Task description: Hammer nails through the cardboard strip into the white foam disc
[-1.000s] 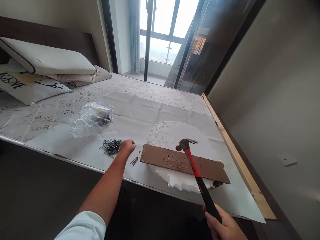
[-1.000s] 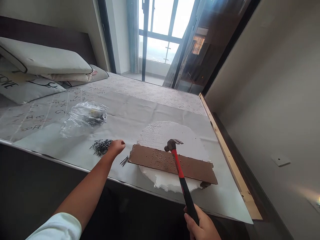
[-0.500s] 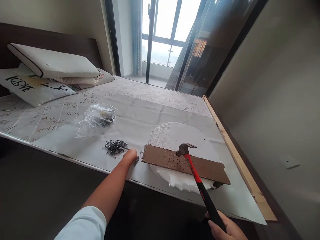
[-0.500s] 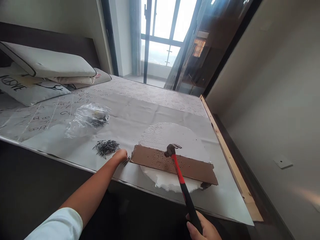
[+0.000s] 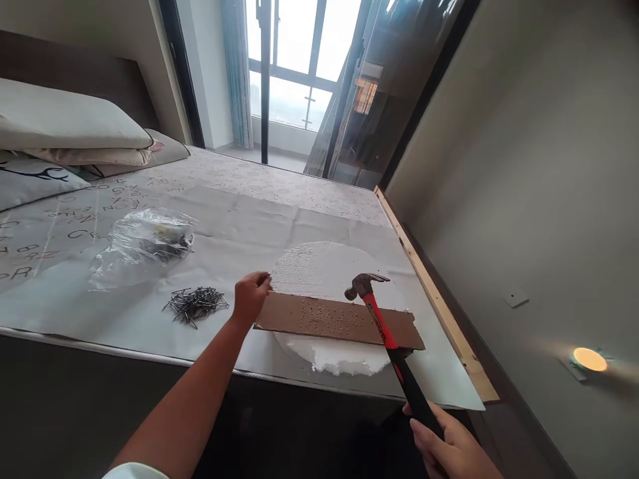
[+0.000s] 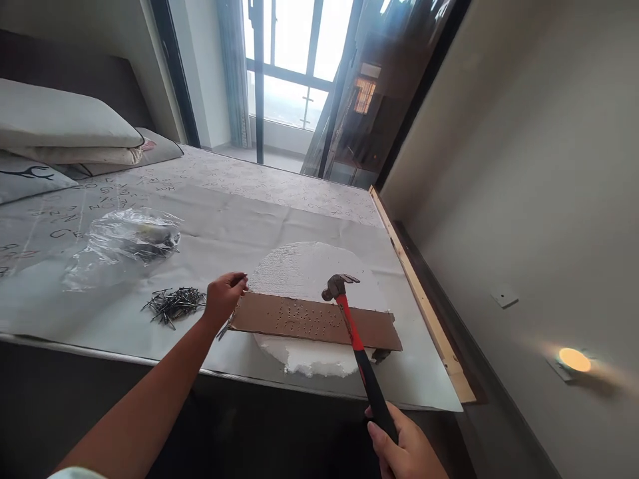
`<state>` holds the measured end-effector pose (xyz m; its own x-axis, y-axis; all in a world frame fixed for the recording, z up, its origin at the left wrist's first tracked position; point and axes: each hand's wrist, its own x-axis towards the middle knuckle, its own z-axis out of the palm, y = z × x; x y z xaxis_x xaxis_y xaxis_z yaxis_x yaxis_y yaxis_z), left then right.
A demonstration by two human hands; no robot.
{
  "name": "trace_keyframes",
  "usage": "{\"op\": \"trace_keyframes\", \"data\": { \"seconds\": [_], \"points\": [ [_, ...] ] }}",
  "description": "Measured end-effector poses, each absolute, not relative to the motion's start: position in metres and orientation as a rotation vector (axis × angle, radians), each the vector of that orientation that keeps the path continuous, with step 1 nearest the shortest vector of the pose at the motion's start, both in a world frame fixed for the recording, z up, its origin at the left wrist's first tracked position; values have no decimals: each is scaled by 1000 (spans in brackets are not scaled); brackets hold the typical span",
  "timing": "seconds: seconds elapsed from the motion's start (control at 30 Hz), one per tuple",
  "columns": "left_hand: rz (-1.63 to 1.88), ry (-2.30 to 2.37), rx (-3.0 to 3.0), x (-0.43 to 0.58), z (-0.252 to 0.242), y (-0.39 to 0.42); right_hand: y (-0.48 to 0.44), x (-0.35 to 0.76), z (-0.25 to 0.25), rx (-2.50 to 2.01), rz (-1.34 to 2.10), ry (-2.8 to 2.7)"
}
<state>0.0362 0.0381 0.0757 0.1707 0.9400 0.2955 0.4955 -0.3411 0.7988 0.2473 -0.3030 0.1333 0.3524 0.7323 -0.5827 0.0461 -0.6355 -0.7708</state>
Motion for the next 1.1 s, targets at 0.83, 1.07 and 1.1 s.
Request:
{"op": "trace_keyframes", "data": {
  "seconds": [0.83,1.07,1.1],
  "points": [
    [780,977,2280,165,58,-4,-296,262,141,-1868,1349,-641],
    [795,941,2316,169,52,-9,-297,258,150,-1957,1375,-743],
    [800,944,2310,170,51,-10,-298,258,152,-1964,1376,-750]
  ]
}}
